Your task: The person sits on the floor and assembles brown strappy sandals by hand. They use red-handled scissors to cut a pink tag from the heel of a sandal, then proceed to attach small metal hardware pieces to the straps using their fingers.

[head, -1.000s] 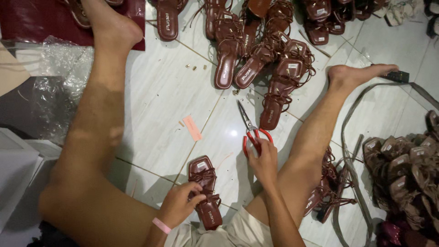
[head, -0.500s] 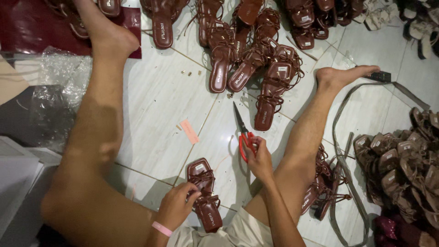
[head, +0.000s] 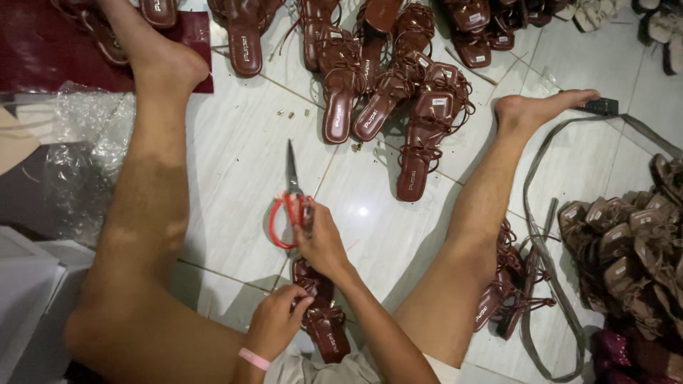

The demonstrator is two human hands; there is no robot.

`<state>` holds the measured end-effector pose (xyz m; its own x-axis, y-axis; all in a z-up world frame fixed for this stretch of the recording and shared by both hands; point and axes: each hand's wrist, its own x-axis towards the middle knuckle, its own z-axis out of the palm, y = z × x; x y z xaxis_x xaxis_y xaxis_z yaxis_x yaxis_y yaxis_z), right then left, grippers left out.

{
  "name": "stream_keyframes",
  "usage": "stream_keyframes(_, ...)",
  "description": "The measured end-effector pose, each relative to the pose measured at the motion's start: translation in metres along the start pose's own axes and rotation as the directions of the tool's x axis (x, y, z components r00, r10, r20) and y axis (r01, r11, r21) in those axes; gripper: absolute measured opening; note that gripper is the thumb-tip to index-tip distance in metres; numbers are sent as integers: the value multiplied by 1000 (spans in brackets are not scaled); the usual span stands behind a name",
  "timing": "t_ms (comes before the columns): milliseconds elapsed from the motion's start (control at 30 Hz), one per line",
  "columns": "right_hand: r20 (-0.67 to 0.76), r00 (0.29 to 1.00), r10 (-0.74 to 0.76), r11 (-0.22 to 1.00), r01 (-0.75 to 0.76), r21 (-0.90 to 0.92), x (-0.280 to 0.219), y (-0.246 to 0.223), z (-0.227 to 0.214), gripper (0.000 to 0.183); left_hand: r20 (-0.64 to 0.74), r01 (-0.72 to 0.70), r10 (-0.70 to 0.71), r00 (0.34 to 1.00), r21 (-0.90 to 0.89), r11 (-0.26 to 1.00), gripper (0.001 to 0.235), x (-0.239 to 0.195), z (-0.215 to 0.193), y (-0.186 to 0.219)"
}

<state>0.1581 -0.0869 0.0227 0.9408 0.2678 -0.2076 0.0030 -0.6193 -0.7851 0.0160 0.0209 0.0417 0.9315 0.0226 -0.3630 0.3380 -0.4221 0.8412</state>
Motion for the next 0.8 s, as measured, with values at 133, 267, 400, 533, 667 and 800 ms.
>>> stream_keyframes(133,100,990,-102,992,95,79,-12,27,-28,36,-10,5,-5,1000,12,1000,20,1,-1,-1)
stream_keyframes(267,72,997,-39,983,51,-174,-34,59,-92,30,-10,7,-7,1000,-3,1000,20,2,-1,0)
stream_keyframes(400,105,989,103,931,-58,-361,-41,67,-120,21,21,56,-56,998,15,998,22,7,1,6)
stream_keyframes(533,102,992,80,941,-41,-335,-40,63,-112,19,14,38,-39,999,46,998,21,9,1,6)
stream_keyframes(667,121,987,108,932,-58,-359,-33,64,-104,15,-17,1,0,1000,42,999,20,7,-1,6)
stream_keyframes(800,162,986,-39,851,118,-511,-32,81,-96,10,-15,15,-15,1000,35,999,20,7,-1,8)
